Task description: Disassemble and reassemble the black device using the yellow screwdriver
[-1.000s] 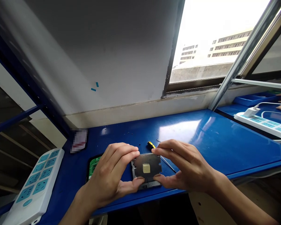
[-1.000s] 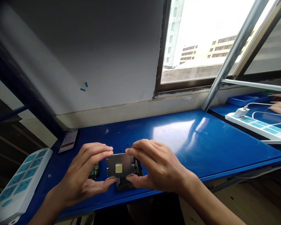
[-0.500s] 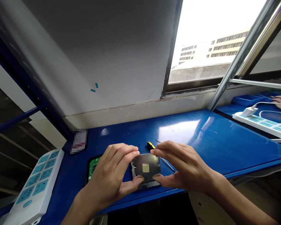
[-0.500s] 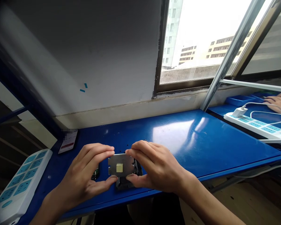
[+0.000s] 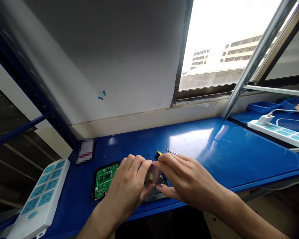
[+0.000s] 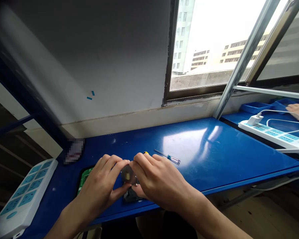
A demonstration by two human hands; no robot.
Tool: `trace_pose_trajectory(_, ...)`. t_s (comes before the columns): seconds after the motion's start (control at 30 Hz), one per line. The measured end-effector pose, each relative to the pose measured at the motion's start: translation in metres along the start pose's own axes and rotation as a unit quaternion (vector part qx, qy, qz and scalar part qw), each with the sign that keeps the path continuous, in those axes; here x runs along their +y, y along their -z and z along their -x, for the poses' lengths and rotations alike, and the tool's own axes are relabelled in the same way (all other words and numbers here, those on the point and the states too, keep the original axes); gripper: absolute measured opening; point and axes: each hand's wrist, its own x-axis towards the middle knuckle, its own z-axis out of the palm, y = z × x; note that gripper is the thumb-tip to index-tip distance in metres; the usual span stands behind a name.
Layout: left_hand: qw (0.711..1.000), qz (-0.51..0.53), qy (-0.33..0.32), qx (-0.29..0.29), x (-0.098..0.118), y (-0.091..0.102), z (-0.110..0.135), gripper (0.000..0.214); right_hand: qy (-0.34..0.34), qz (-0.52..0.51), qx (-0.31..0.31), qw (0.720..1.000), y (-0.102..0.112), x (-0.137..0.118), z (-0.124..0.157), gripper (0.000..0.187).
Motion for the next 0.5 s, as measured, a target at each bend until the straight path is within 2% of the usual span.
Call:
trace_pose_trajectory(0.07,0.999,0.047,0.019,0.002,-0.003,0.001,0.0,0.041,-0.003,-0.022,0.0,1.0,0.001,0.0,0.002,0.036)
trace_pose_trajectory(0.1,0.996,0.077,0.034,0.007,-0.005,0.001,0.0,0.042,-0.012,-0.043,0.004,0.999,0.0,0.002,0.003,0.046)
trace_pose_trajectory(0.17,0.987,0.14,0.071,0.019,-0.009,0.0,0.002,0.048,-0.057,-0.099,0.007,0.993,-0.004,0.007,0.008,0.073)
trace_pose_trajectory(0.23,0.974,0.198,0.102,0.038,-0.014,-0.003,0.005,0.052,-0.12,-0.165,-0.005,0.979,-0.012,0.012,0.013,0.09)
trace_pose_trajectory(0.33,0.949,0.284,0.118,0.075,-0.018,-0.012,0.01,0.052,-0.181,-0.265,-0.033,0.946,-0.027,0.016,0.019,0.089)
trace_pose_trajectory(0.5,0.906,0.395,0.117,0.1,-0.018,-0.026,0.012,0.052,-0.19,-0.412,-0.003,0.891,-0.045,0.009,0.016,0.077)
